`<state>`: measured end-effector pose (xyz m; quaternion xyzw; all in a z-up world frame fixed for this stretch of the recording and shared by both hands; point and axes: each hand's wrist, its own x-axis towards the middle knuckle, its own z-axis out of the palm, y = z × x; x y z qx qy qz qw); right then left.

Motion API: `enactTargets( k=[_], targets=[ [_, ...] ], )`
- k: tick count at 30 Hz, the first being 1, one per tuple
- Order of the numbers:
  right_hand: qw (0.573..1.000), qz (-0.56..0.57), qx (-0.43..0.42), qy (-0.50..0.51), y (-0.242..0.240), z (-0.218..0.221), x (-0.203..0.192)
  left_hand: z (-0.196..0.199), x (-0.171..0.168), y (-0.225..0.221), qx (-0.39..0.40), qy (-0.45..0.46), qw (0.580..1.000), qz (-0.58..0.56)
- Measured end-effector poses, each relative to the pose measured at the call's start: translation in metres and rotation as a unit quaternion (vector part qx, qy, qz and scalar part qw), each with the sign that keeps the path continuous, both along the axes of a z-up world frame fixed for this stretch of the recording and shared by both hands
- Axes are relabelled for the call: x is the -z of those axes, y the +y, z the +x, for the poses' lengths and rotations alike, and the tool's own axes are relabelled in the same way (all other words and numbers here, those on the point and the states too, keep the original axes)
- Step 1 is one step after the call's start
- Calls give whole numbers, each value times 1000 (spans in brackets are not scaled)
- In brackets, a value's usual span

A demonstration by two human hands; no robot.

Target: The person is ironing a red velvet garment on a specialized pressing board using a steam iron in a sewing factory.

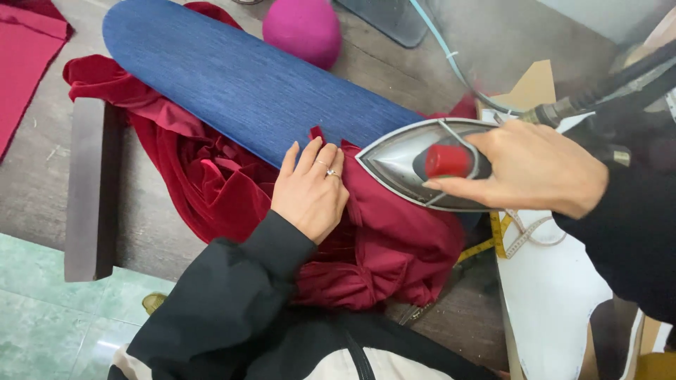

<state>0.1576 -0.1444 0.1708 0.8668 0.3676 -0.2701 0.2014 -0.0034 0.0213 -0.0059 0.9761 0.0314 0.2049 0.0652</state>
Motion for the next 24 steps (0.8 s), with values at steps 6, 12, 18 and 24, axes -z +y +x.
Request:
enactTargets(
  k=[6,12,18,24],
  targets=[
    [997,52,-49,-2,30,0,-3,2,-9,21,91,-48,981,-166],
    [999,20,-26,1,42,-5,-12,3,-5,30,68,-59,981,-175],
    [998,38,-53,7,47,-5,-15,10,-7,34,5,-24,974,-226],
    [999,34,-39,0,44,-6,-16,10,-1,39,-30,15,976,-216]
  ],
)
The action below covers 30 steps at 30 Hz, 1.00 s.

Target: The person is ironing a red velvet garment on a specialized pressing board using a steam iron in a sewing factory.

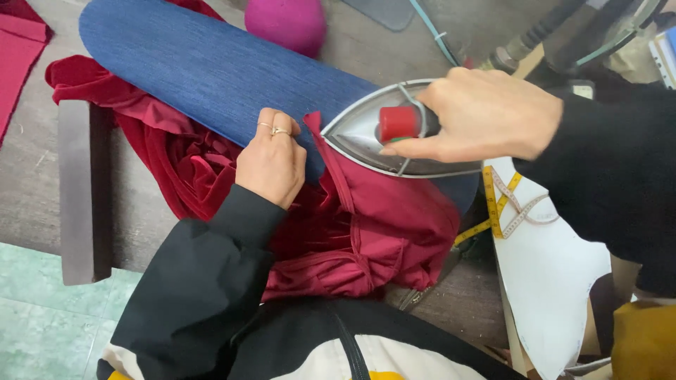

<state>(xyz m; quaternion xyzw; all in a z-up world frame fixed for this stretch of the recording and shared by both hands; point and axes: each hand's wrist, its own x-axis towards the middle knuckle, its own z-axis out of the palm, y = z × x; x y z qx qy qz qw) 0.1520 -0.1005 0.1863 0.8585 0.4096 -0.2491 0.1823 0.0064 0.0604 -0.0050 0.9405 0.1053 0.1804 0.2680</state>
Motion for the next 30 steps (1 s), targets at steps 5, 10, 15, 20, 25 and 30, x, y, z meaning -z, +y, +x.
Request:
enactTargets(
  k=[5,10,15,20,25,30],
  targets=[
    [997,-38,33,53,-38,3,4,1,-7,-2,-9,21,999,25],
    [991,-51,109,55,-95,-7,7,3,-2,-5,-21,-4,996,82],
    [975,-38,209,62,-159,-10,15,3,-11,-9,-21,-5,993,112],
    [922,-6,387,22,-184,7,14,11,-10,-16,-16,-2,994,108],
    [897,84,434,10,-138,48,11,16,-5,-20,-29,-87,982,166],
    [925,169,334,60,-45,116,35,17,-13,-20,-39,-114,979,164]
  ],
)
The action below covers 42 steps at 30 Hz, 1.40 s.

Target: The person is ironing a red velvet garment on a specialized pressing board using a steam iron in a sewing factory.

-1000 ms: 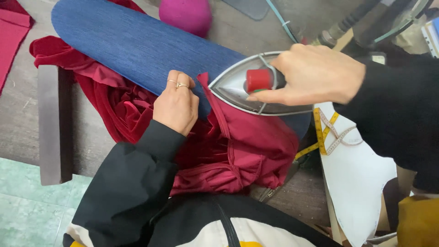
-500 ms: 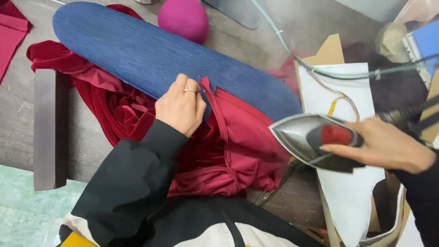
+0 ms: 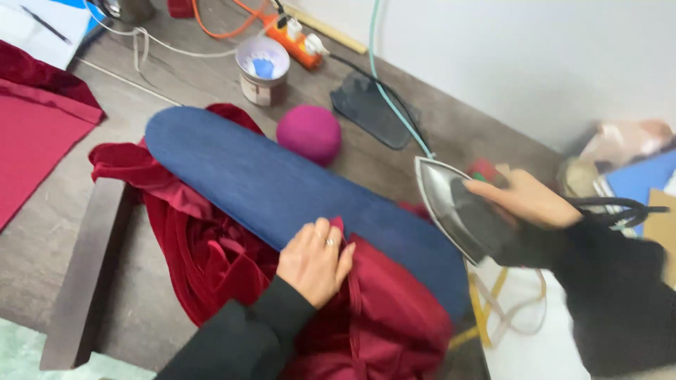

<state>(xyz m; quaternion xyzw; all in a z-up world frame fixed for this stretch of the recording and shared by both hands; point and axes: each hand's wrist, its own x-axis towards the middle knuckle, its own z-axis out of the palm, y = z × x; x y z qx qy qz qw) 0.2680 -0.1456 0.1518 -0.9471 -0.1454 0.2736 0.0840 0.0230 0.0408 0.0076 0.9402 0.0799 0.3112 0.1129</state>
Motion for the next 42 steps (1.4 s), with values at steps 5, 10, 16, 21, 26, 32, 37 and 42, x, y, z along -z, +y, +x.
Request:
enactTargets(
  k=[5,10,16,21,26,32,37,42],
  targets=[
    [983,151,8,108,97,86,85,0,2,3,30,18,998,-49],
    [975,185,57,106,174,125,160,0,3,3,4,19,998,-53],
    [975,202,31,91,204,146,194,1,-5,9,11,18,999,-50],
    [978,185,-61,69,169,135,192,3,-10,8,14,1,999,-50],
    [870,269,-363,-198,82,19,135,-3,-1,4,24,12,1000,-4],
    [864,171,-425,-209,0,-164,109,-7,0,1,2,-4,1000,23],
    [883,137,-350,-280,-48,-183,136,-18,-2,6,30,33,998,-47],
    [921,159,-267,-235,-96,-184,134,-43,3,4,84,3,980,-179]
  ],
)
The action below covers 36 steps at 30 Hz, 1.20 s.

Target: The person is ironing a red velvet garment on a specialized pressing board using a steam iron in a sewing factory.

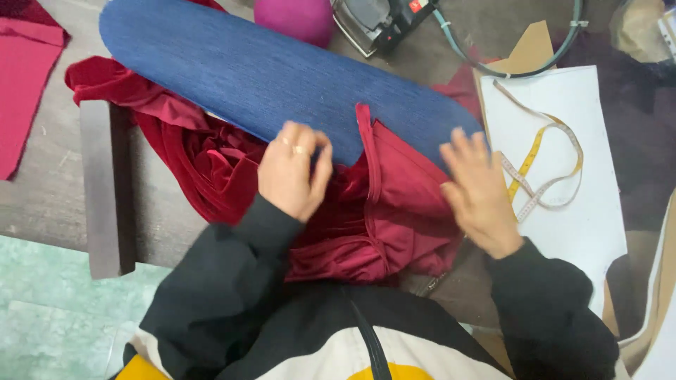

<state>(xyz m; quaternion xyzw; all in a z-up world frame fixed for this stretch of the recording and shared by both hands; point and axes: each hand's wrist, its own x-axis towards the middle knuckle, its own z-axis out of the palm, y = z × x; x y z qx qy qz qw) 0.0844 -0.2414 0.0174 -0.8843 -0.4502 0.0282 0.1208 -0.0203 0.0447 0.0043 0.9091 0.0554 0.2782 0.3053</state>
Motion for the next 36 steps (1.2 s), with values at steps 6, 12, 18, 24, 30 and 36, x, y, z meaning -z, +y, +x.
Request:
enactTargets(
  k=[6,12,18,24,30,36],
  targets=[
    [974,199,110,9,-6,-15,-23,-25,20,-50,86,77,993,-34],
    [968,210,113,78,2,-23,-9,-14,19,-53,75,164,973,-144],
    [964,198,141,104,-13,-15,-7,-24,37,-22,53,205,967,-143],
    [958,148,183,163,-18,-10,-4,-48,49,-23,191,330,916,-127],
    [951,124,195,205,-19,-7,-4,-78,58,-14,253,373,881,146],
    [950,133,183,215,-16,-7,-13,-76,73,3,274,302,903,139]
  ],
)
